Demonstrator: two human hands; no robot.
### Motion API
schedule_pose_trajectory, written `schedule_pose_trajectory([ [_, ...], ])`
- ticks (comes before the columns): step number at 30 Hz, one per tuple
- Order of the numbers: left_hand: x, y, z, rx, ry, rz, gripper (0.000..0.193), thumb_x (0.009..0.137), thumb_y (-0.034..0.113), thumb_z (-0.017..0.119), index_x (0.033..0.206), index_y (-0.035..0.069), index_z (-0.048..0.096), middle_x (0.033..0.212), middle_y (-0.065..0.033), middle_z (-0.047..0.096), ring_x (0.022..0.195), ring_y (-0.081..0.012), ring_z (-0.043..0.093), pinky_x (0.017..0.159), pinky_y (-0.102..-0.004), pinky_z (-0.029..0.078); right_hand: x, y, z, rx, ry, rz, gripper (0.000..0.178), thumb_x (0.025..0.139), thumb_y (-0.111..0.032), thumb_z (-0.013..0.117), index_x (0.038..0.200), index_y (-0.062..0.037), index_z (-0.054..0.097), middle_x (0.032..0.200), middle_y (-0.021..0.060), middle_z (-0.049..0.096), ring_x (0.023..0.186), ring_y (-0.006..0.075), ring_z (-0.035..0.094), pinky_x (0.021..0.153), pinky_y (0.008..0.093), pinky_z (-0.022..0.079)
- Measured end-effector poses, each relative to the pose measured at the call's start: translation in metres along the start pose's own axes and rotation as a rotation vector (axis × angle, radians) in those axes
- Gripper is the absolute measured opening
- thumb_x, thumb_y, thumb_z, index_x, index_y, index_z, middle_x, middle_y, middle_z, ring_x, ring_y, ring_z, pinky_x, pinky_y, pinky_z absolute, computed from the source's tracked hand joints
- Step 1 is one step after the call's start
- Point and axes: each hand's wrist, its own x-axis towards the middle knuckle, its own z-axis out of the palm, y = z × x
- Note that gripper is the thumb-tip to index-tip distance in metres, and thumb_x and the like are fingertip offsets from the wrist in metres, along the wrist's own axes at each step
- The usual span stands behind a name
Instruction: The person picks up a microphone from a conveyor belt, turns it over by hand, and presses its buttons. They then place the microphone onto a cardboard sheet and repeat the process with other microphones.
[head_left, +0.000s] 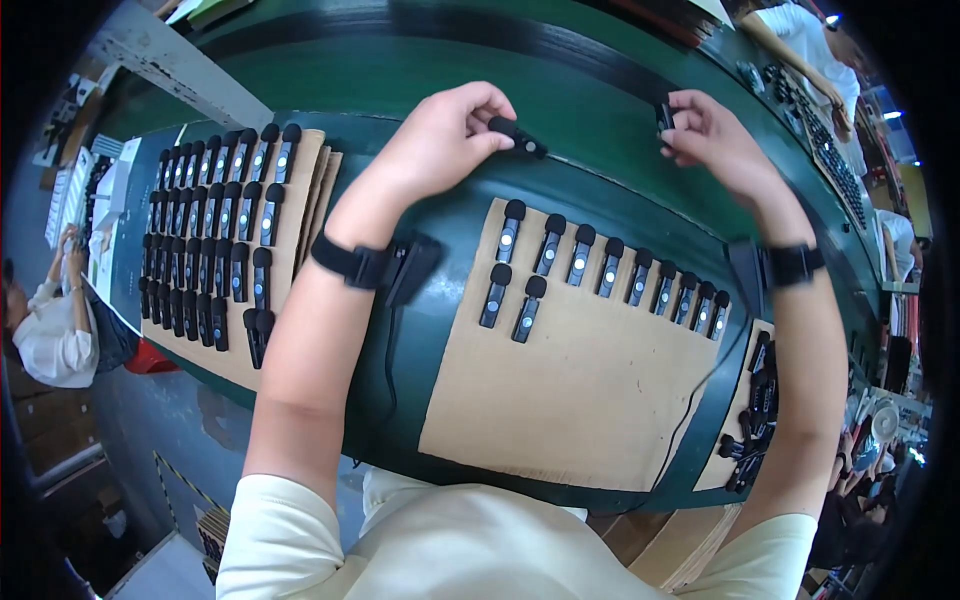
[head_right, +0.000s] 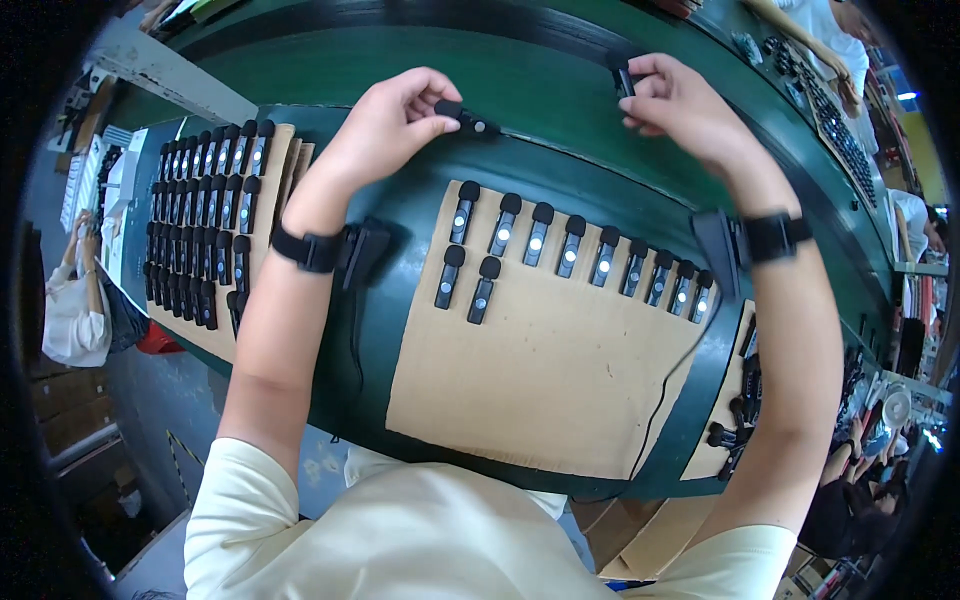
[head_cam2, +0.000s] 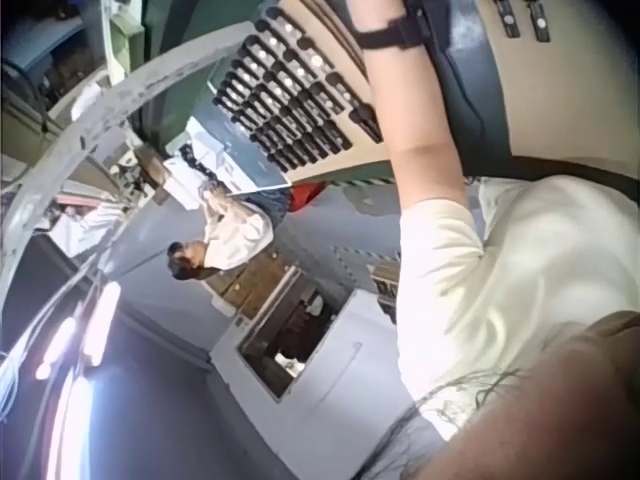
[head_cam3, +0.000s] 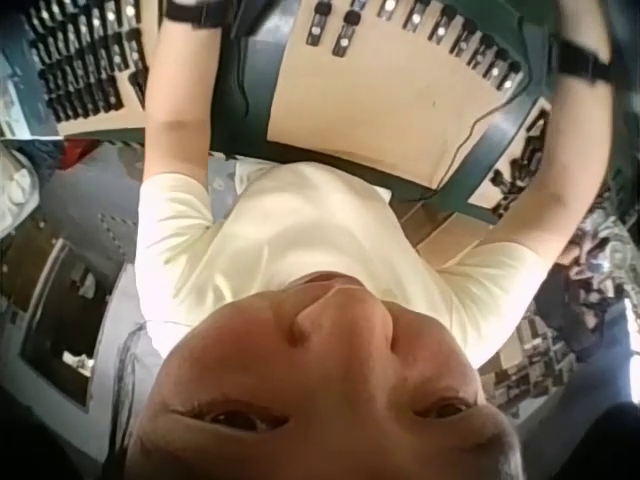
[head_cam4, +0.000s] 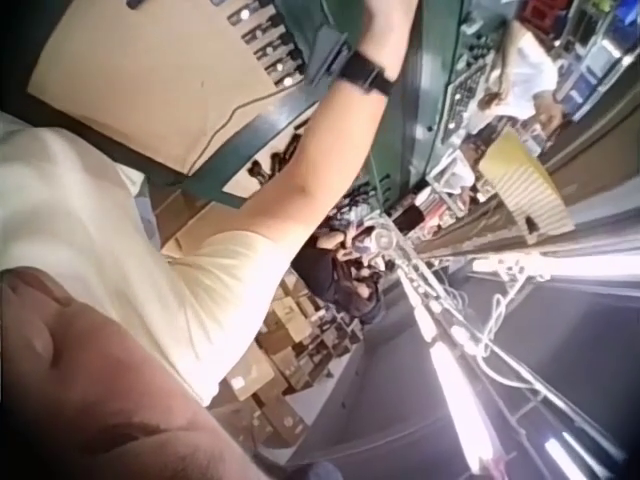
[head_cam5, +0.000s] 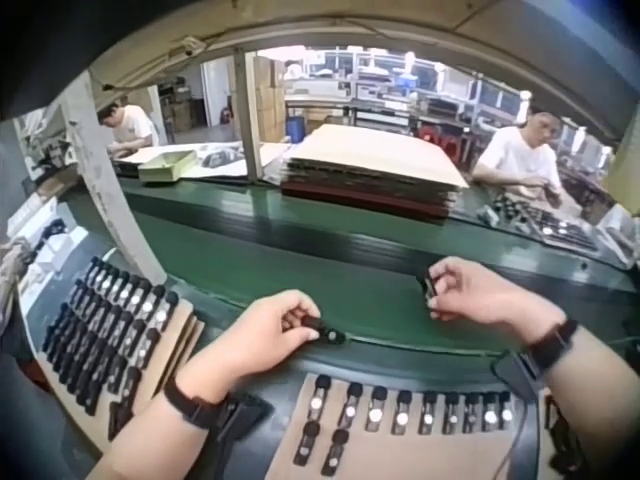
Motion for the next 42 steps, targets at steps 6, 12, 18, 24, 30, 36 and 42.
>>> schedule_pose_trajectory([
  [6,-0.088,0.051,0.007,-0.264,0.085,0.064,0.025,0.077,-0.002,0.075,0.099,0.003,0.064,0.089,-0.0047,0.063,0.079,-0.0152,0.058,0.078,-0.0266,0.05,-0.134,-0.03,0.084,0.871,-0.082,0.033,0.057,0.087,-0.02,0.07,0.134,-0.0014,0.044,0.097,0.0105,0.06,0.079,0.0178,0.064,0.055,0.0243,0.051],
  [12,-0.154,0.079,0.023,-0.439,-0.02,0.077,0.026,0.075,-0.007,0.074,0.098,0.0,0.063,0.098,-0.0108,0.066,0.094,-0.021,0.064,0.085,-0.0338,0.051,-0.199,-0.005,0.159,1.076,-0.048,0.066,0.055,0.084,-0.012,0.073,0.132,-0.0005,0.047,0.093,0.0088,0.061,0.077,0.0159,0.062,0.057,0.0226,0.047],
  [18,-0.174,0.095,0.032,-0.48,-0.055,0.165,0.027,0.075,-0.006,0.076,0.099,0.0,0.064,0.096,-0.0123,0.068,0.089,-0.0231,0.065,0.083,-0.0353,0.051,-0.216,-0.016,0.191,0.614,0.17,-0.171,0.045,0.082,0.005,0.073,0.124,-0.0011,0.058,0.092,0.0039,0.062,0.07,0.0115,0.055,0.064,0.022,0.042],
  [24,-0.18,0.101,0.033,-0.355,-0.07,0.169,0.031,0.074,-0.001,0.08,0.101,0.0,0.064,0.093,-0.0134,0.069,0.084,-0.0238,0.066,0.078,-0.0345,0.051,-0.22,-0.016,0.186,0.239,0.25,-0.396,0.034,0.083,-0.013,0.079,0.109,-0.0003,0.062,0.091,0.0088,0.062,0.08,0.0142,0.057,0.067,0.0231,0.044],
  [30,-0.184,0.098,0.038,-0.456,-0.027,0.139,0.03,0.074,0.001,0.081,0.099,0.0,0.065,0.092,-0.0123,0.068,0.082,-0.0227,0.065,0.075,-0.0323,0.051,-0.22,-0.027,0.192,0.255,0.384,-0.415,0.033,0.078,0.001,0.079,0.109,-0.0034,0.067,0.09,0.0062,0.061,0.062,0.011,0.047,0.055,0.0237,0.039],
  [36,-0.177,0.106,0.036,-0.358,-0.059,0.219,0.033,0.073,0.0,0.082,0.102,-0.001,0.067,0.091,-0.011,0.068,0.079,-0.0216,0.062,0.07,-0.0317,0.049,-0.218,-0.02,0.191,0.235,0.348,-0.439,0.033,0.077,0.0,0.079,0.108,-0.0041,0.067,0.089,0.0059,0.061,0.062,0.0106,0.048,0.054,0.0236,0.039],
  [42,-0.176,0.103,0.037,-0.3,-0.069,0.247,0.033,0.071,0.0,0.082,0.102,-0.001,0.068,0.091,-0.0104,0.067,0.078,-0.022,0.061,0.069,-0.0329,0.048,-0.215,-0.019,0.195,0.256,0.338,-0.461,0.033,0.077,0.002,0.079,0.107,-0.0046,0.067,0.091,0.0063,0.062,0.064,0.0105,0.05,0.054,0.0235,0.039],
])
